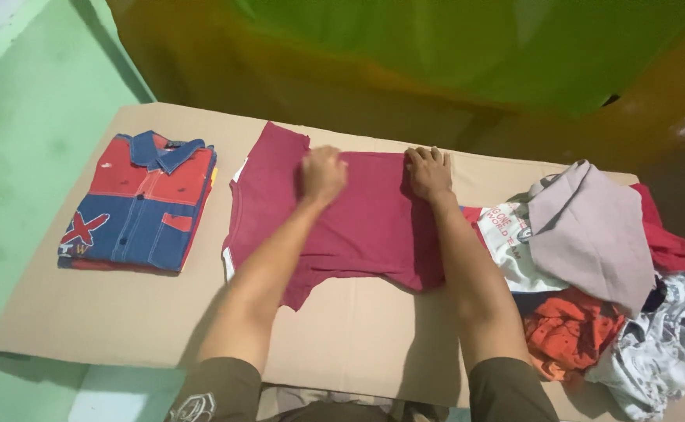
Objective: The person folds a blue and red short-sleeved shirt and places it on a stack. Then the person folds a maroon short-sleeved shirt and places it on the same stack. The person handles the shirts by hand on a flat surface.
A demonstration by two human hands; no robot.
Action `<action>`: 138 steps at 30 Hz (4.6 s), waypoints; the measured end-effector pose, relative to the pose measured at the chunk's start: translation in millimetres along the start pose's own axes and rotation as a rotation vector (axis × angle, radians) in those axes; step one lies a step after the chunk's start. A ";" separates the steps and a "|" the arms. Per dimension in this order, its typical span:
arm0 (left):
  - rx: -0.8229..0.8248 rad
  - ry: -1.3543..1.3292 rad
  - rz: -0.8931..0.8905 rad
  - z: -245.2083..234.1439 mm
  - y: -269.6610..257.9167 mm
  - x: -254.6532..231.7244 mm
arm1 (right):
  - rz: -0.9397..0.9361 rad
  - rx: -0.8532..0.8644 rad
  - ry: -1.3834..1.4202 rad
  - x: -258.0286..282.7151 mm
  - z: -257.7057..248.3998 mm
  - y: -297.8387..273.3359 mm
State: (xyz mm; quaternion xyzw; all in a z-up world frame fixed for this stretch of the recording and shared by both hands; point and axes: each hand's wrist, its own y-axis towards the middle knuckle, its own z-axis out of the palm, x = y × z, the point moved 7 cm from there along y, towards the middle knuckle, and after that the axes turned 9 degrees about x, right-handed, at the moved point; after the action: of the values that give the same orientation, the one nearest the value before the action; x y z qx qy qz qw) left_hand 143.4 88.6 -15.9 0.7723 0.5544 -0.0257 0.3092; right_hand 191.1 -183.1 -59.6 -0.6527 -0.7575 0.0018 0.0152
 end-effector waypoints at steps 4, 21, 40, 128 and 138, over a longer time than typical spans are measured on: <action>-0.004 0.141 -0.174 -25.3 9.2 81.3 | -0.050 -0.168 -0.066 -9.6 11.2 18.4; 0.136 -0.048 -0.504 -14.1 40.9 182.2 | -0.113 -0.357 -0.030 -19.6 23.6 30.6; 0.110 -0.104 -0.563 -12.1 38.1 185.1 | -0.114 -0.460 -0.121 8.2 -29.0 -8.3; 0.050 -0.181 -0.533 -61.8 -65.5 214.0 | -0.554 -0.192 0.367 213.1 -54.7 -71.4; 0.059 -0.265 -0.527 -62.1 -63.5 221.3 | -0.795 -0.161 0.355 333.1 -46.8 -94.0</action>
State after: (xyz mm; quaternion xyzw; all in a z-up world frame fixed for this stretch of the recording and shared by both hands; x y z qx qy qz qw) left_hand 154.2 318.3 -78.9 0.6002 0.6898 -0.2218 0.3387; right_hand 50.2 131.6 -3.8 -0.3000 -0.9330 -0.1755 0.0935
